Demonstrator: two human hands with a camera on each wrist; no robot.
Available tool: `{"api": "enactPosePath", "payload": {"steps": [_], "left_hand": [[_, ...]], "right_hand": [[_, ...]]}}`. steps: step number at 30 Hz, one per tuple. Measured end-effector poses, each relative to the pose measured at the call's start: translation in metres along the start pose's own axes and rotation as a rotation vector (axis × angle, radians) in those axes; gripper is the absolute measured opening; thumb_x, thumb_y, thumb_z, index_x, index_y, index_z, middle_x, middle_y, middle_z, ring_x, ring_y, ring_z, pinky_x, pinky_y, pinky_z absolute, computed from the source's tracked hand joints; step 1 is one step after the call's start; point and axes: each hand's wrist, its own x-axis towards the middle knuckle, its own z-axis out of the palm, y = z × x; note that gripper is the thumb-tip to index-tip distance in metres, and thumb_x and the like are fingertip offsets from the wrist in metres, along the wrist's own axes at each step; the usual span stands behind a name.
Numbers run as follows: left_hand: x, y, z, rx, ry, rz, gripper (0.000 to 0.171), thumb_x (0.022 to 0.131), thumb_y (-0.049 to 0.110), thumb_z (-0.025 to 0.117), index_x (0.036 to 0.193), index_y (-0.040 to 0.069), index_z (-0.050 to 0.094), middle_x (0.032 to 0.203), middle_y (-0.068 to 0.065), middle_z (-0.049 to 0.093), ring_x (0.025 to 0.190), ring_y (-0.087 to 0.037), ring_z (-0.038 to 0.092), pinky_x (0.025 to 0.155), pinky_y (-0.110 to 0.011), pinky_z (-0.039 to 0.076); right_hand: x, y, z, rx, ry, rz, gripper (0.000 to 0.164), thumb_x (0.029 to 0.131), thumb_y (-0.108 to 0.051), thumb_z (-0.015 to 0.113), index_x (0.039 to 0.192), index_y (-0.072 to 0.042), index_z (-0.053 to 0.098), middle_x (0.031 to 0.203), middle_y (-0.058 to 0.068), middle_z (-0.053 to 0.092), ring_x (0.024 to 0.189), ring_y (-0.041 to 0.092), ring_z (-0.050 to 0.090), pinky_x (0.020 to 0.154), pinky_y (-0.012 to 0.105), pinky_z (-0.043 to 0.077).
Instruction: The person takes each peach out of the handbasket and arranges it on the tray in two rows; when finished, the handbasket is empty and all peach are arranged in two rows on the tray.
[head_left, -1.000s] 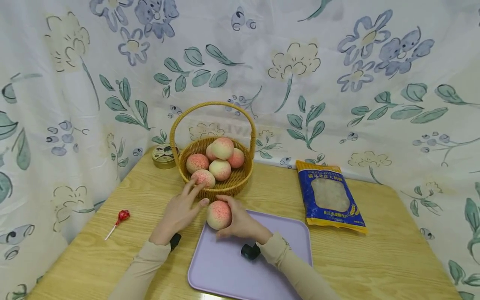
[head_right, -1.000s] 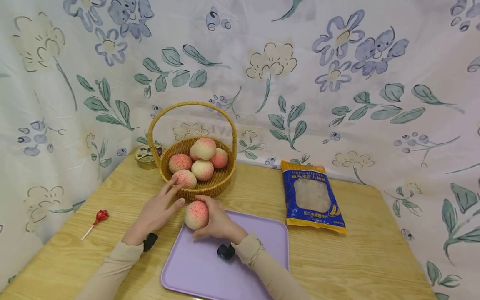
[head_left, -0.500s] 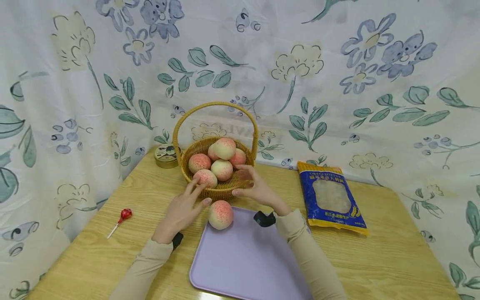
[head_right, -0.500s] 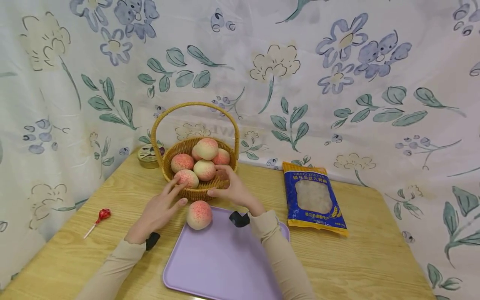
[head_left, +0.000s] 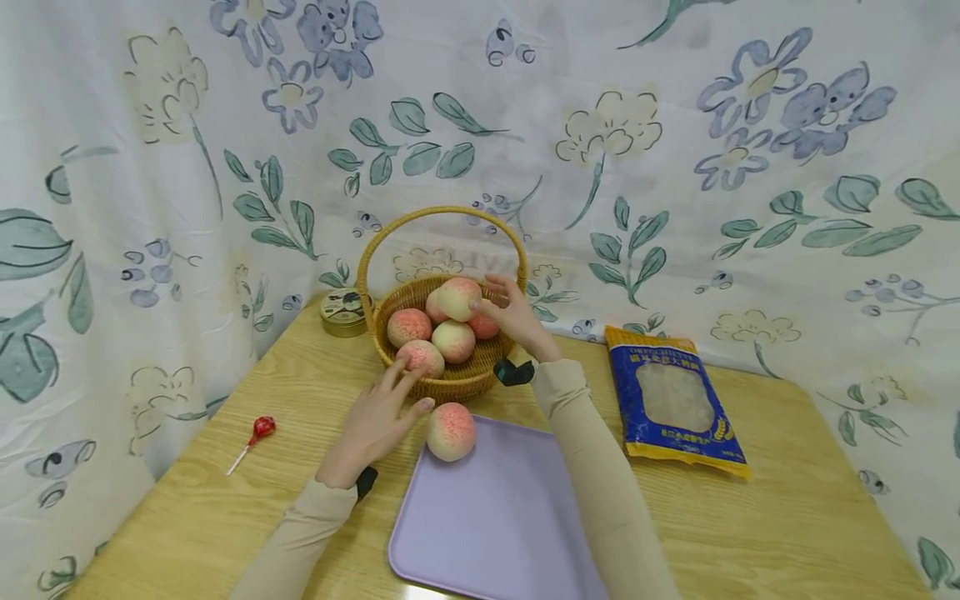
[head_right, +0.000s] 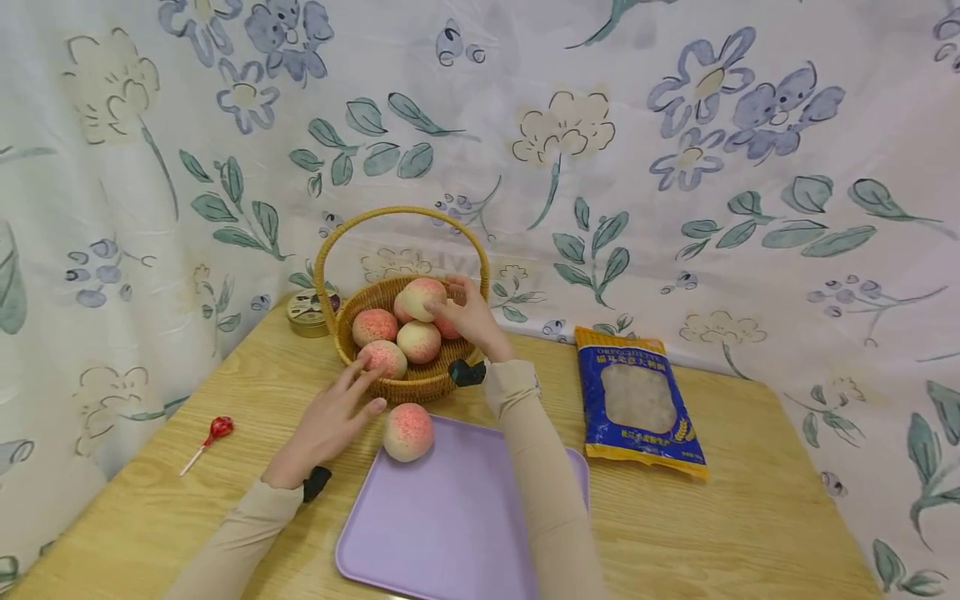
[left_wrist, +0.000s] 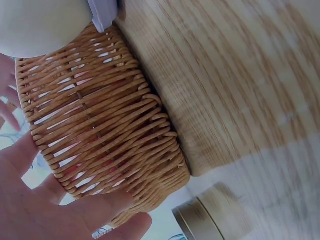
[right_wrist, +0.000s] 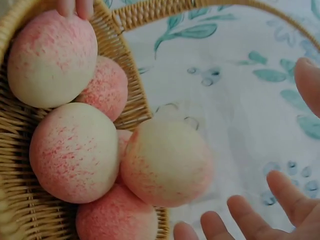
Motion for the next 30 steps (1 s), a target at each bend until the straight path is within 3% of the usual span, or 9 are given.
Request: {"api": "enactPosePath", "payload": {"steps": [4, 14, 21, 30], "left_hand": [[0.002, -0.002, 0.000, 0.010, 0.006, 0.003, 0.063, 0.099, 0.056, 0.040, 0.150, 0.019, 0.038, 0.160, -0.015, 0.024, 0.139, -0.054, 0.027, 0.108, -0.067, 0.027], [-0.001, -0.004, 0.002, 0.017, 0.023, 0.008, 0.062, 0.099, 0.053, 0.044, 0.150, 0.018, 0.039, 0.158, -0.016, 0.028, 0.138, -0.049, 0.035, 0.108, -0.066, 0.030], [-0.006, 0.000, 0.007, 0.024, 0.039, 0.028, 0.062, 0.098, 0.056, 0.042, 0.148, 0.019, 0.043, 0.157, -0.017, 0.031, 0.134, -0.047, 0.041, 0.106, -0.067, 0.032], [-0.005, -0.001, 0.004, 0.025, 0.085, 0.036, 0.064, 0.098, 0.059, 0.037, 0.146, 0.018, 0.045, 0.155, -0.016, 0.034, 0.133, -0.049, 0.042, 0.104, -0.068, 0.032]], "right_hand": [[0.017, -0.003, 0.005, 0.022, 0.026, 0.033, 0.069, 0.094, -0.037, 0.062, 0.151, -0.017, 0.028, 0.156, 0.014, 0.030, 0.145, 0.036, 0.028, 0.114, 0.048, 0.033], [0.049, -0.002, 0.024, 0.060, 0.035, 0.111, 0.074, 0.095, -0.040, 0.058, 0.153, -0.009, 0.024, 0.154, 0.020, 0.031, 0.141, 0.034, 0.035, 0.115, 0.045, 0.032], [0.054, 0.010, 0.038, 0.035, 0.071, 0.140, 0.072, 0.096, -0.030, 0.059, 0.152, -0.003, 0.023, 0.154, 0.022, 0.029, 0.139, 0.037, 0.037, 0.113, 0.045, 0.035], [0.060, 0.014, 0.049, 0.001, 0.009, 0.174, 0.079, 0.090, -0.037, 0.067, 0.152, -0.013, 0.025, 0.151, 0.017, 0.037, 0.135, 0.035, 0.043, 0.106, 0.046, 0.042]]}}
